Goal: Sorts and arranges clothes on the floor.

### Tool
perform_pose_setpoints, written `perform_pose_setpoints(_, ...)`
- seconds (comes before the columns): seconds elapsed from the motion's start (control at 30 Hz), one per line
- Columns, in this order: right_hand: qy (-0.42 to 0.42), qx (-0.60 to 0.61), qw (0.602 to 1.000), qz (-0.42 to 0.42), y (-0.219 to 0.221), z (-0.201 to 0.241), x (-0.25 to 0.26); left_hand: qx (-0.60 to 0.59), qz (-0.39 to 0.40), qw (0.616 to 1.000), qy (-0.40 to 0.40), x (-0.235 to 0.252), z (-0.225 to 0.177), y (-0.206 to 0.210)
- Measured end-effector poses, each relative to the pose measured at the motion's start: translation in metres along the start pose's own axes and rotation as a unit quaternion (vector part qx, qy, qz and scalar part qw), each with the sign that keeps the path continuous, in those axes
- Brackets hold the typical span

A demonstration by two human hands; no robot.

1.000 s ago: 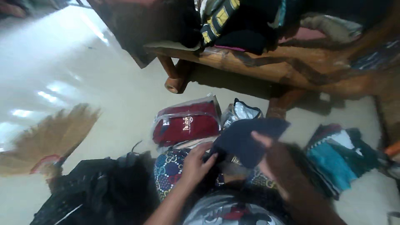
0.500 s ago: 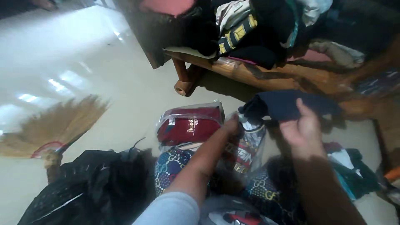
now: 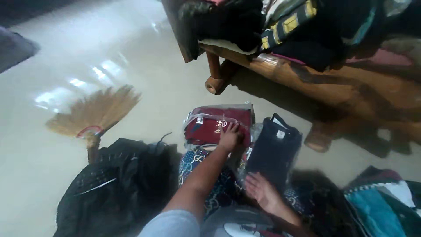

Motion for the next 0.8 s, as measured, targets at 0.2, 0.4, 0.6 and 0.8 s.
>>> perform_pose_setpoints(0.2, -0.039, -0.110, 0.992, 0.048, 0.006, 0.015, -0.016, 0.009, 0.038, 0.999, 0.027, 0.000, 0.002, -0.005)
perform_pose_setpoints(0.4, -0.086, -0.185, 0.976, 0.076, 0.021, 0.014, -0.035, 0.136, 0.081, 0.976, 0.152, 0.018, -0.036, 0.039)
perform_pose_setpoints(0.6, -0.125, -0.215, 0.968, 0.021, -0.025, 0.023, -0.039, -0.018, 0.050, 0.997, 0.049, 0.014, -0.048, 0.001)
perform_pose_setpoints(0.8, -0.109, -0.164, 0.980, -0.002, -0.031, 0.032, -0.018, -0.198, -0.018, 0.979, -0.046, -0.040, -0.012, -0.076)
Point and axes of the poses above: each hand's wrist, its own x-axis towards the middle knuckle, its own y-axis out of the palm, z = x × y, the point moved 2 cm from there along x, towards the middle knuckle, and after that the axes turned 3 degrees about y, right-handed, at the moved point
